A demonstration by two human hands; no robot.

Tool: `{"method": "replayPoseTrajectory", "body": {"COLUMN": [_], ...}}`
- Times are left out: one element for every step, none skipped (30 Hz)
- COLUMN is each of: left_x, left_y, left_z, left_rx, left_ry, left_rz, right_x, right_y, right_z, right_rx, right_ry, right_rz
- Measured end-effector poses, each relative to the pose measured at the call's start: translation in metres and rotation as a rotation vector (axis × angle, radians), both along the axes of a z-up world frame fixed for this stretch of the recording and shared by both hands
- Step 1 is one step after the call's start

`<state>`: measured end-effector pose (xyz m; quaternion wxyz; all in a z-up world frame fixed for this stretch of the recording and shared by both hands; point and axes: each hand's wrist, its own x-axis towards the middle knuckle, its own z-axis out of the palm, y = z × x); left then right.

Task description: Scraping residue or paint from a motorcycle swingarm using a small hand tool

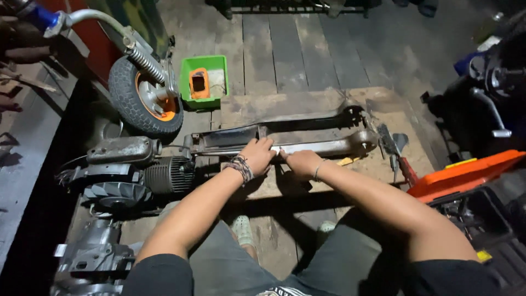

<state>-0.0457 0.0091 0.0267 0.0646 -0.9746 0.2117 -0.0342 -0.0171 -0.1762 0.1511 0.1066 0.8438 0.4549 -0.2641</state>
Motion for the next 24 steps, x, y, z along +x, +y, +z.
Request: {"method": "replayPoseTrajectory", "body": {"left_x": [-0.001,-0.003,-0.002,-0.002,-0.008,-0.015,-0.018,-0.02,-0.017,-0.019,-0.019,-0.02,-0.023,-0.027,-0.03,-0.034,-0.035,-0.037,-0.036,-0.035,-0.036,-0.037,-0.044,-0.05], "left_y": [0.0,0.001,0.005,0.004,0.005,0.005,0.005,0.004,0.003,-0.001,-0.003,-0.005,-0.009,-0.015,-0.021,-0.027,-0.03,-0.034,-0.033,-0.031,-0.029,-0.029,-0.032,-0.034], "left_z": [-0.002,-0.004,-0.004,0.003,0.009,0.013,0.008,0.003,-0.001,-0.006,-0.009,-0.012,-0.011,-0.01,-0.01,-0.007,-0.003,0.001,-0.001,-0.003,-0.006,0.002,0.006,0.009], "left_rx": [0.0,0.021,0.04,0.04,0.032,0.024,0.025,0.017,0.012,0.014,-0.003,-0.021,-0.018,-0.062,-0.105,-0.102,-0.144,-0.187,-0.187,-0.201,-0.216,-0.218,-0.263,-0.309], "left_ry": [0.009,0.021,0.026,0.029,0.038,0.046,0.06,0.087,0.108,0.115,0.11,0.105,0.105,0.1,0.096,0.095,0.103,0.111,0.11,0.109,0.112,0.116,0.133,0.15], "left_rz": [-0.004,0.006,0.029,0.038,0.06,0.082,0.089,0.12,0.144,0.144,0.169,0.193,0.192,0.251,0.306,0.301,0.332,0.364,0.361,0.371,0.384,0.384,0.406,0.428], "right_x": [0.002,0.004,0.01,0.007,0.0,-0.007,-0.007,-0.008,-0.005,-0.006,-0.005,-0.005,0.0,0.004,0.009,0.007,0.007,0.007,0.006,0.005,0.002,0.01,0.012,0.015], "right_y": [-0.003,-0.006,-0.005,-0.003,0.001,0.004,0.004,0.003,0.001,0.0,0.001,0.001,0.0,-0.001,-0.004,-0.006,-0.006,-0.005,-0.007,-0.008,-0.007,-0.007,-0.01,-0.012], "right_z": [-0.011,-0.022,-0.03,-0.019,-0.011,-0.002,-0.012,-0.021,-0.029,-0.034,-0.037,-0.039,-0.046,-0.052,-0.058,-0.056,-0.052,-0.048,-0.045,-0.042,-0.04,-0.048,-0.06,-0.073], "right_rx": [0.0,0.005,0.01,0.009,0.002,-0.005,-0.005,-0.011,-0.016,-0.015,-0.019,-0.024,-0.021,-0.002,0.018,0.021,0.036,0.052,0.052,0.051,0.049,0.047,0.058,0.068], "right_ry": [0.009,0.012,0.008,0.011,-0.012,-0.035,-0.022,-0.025,-0.035,-0.028,-0.053,-0.078,-0.078,-0.051,-0.025,-0.025,-0.025,-0.025,-0.027,-0.045,-0.059,-0.056,-0.058,-0.06], "right_rz": [-0.004,0.007,0.03,0.039,0.028,0.017,0.024,0.003,-0.025,-0.025,-0.024,-0.023,-0.024,-0.038,-0.055,-0.06,-0.079,-0.098,-0.1,-0.114,-0.126,-0.126,-0.152,-0.177]}}
